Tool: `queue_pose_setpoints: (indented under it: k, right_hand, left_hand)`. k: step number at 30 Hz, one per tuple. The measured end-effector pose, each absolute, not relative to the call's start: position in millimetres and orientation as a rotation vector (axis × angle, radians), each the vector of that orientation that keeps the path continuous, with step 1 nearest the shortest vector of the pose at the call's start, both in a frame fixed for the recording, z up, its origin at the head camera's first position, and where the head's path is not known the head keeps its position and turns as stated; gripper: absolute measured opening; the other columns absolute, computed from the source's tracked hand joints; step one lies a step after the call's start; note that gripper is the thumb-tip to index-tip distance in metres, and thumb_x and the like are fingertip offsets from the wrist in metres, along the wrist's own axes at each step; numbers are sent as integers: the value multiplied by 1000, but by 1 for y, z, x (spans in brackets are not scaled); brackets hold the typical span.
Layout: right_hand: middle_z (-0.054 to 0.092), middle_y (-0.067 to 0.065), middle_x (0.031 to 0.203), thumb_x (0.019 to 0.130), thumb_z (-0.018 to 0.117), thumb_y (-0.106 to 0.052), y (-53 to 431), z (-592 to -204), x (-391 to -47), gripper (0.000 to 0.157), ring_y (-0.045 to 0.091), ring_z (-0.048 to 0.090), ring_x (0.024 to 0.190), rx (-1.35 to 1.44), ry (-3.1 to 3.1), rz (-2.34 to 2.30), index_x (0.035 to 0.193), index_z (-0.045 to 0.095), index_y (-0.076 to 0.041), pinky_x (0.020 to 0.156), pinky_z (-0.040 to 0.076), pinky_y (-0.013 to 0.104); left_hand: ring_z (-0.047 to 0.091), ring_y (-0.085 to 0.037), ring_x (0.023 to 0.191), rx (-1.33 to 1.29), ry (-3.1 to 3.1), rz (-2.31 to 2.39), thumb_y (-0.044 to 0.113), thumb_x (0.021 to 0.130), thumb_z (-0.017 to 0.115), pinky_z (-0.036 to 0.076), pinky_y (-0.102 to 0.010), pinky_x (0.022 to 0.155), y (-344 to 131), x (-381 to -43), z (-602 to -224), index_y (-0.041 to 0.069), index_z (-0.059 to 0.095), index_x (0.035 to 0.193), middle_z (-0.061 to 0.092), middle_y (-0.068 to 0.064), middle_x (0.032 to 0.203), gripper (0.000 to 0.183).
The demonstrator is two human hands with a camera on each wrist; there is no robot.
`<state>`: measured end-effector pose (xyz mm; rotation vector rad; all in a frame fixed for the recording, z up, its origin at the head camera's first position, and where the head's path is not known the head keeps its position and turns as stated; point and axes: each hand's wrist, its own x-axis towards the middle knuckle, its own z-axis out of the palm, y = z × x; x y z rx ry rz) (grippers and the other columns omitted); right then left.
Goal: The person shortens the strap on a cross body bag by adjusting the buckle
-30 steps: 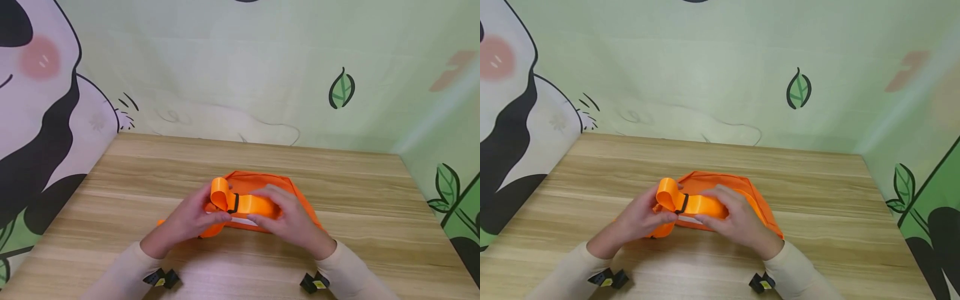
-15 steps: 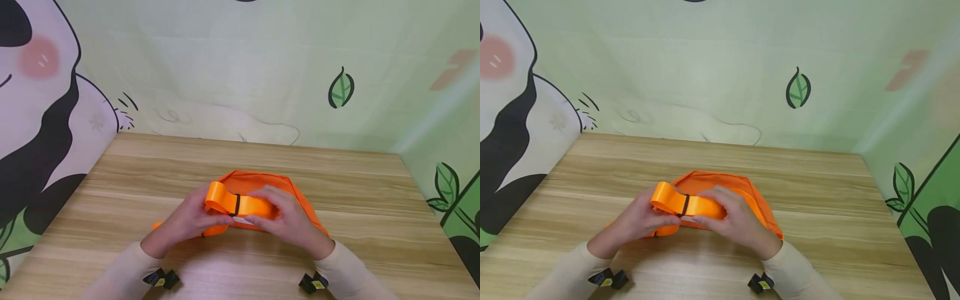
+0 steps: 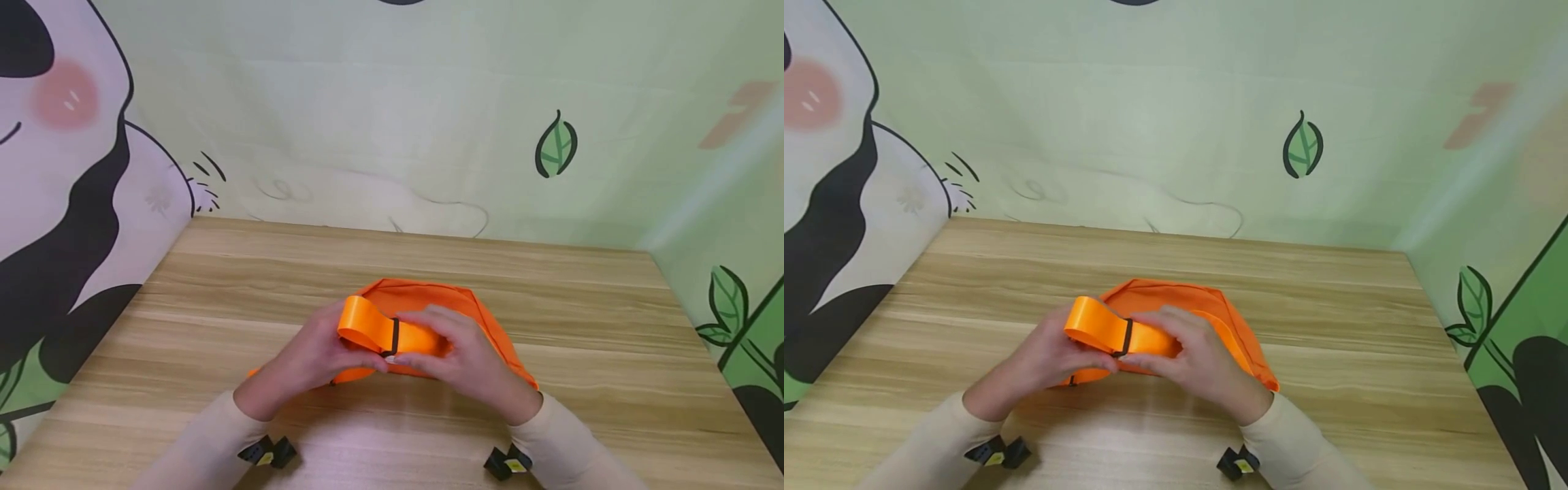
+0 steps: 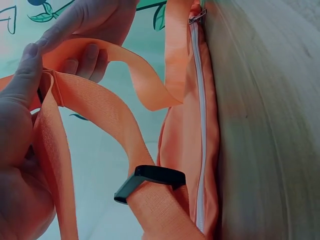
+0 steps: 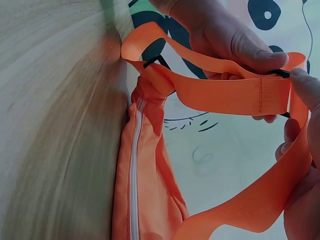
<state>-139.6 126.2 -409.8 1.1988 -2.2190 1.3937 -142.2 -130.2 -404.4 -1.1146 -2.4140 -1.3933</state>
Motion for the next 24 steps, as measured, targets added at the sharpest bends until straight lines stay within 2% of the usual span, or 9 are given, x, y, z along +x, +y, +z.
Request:
queue_pose_setpoints:
  k: [5, 9, 13, 18, 24]
  right_hand:
    - [78, 8, 110, 74, 96, 0, 125, -409, -141, 59, 15, 67, 90, 1209, -2201, 1387, 129, 74, -4, 75, 56, 26]
    - [79, 7, 112, 76, 96, -3, 125, -408, -140, 54, 16, 70, 93, 1185, -2226, 1396, 126, 75, -7, 78, 59, 27]
    - [80, 6, 113, 78, 96, -6, 127, -408, -138, 51, 16, 70, 95, 1135, -2281, 1400, 125, 76, -8, 80, 60, 27]
    - [80, 9, 113, 78, 95, -6, 129, -407, -137, 51, 17, 69, 95, 1097, -2324, 1416, 125, 75, -6, 80, 59, 28]
    - [80, 11, 117, 80, 94, -8, 133, -407, -136, 49, 18, 70, 99, 1054, -2373, 1408, 126, 75, -5, 84, 60, 28]
  left_hand:
    - [69, -13, 96, -1120, -2428, -1391, 15, 69, 101, 61, -30, 88, -129, -142, -403, 9, 70, 117, 75, -1, 107, 57]
    - [70, -14, 101, -1123, -2460, -1383, 13, 69, 102, 62, -32, 93, -129, -142, -402, 8, 70, 121, 75, -1, 112, 62]
    - [70, -15, 109, -1148, -2509, -1325, 15, 75, 101, 61, -35, 99, -131, -142, -403, 10, 67, 127, 73, 0, 119, 62]
    - [68, -14, 112, -1175, -2537, -1202, 19, 81, 98, 59, -36, 102, -135, -141, -403, 13, 70, 126, 72, 2, 123, 53]
    - [67, -16, 111, -1215, -2457, -976, 26, 81, 97, 48, -34, 93, -142, -142, -404, 17, 76, 119, 77, 4, 121, 44]
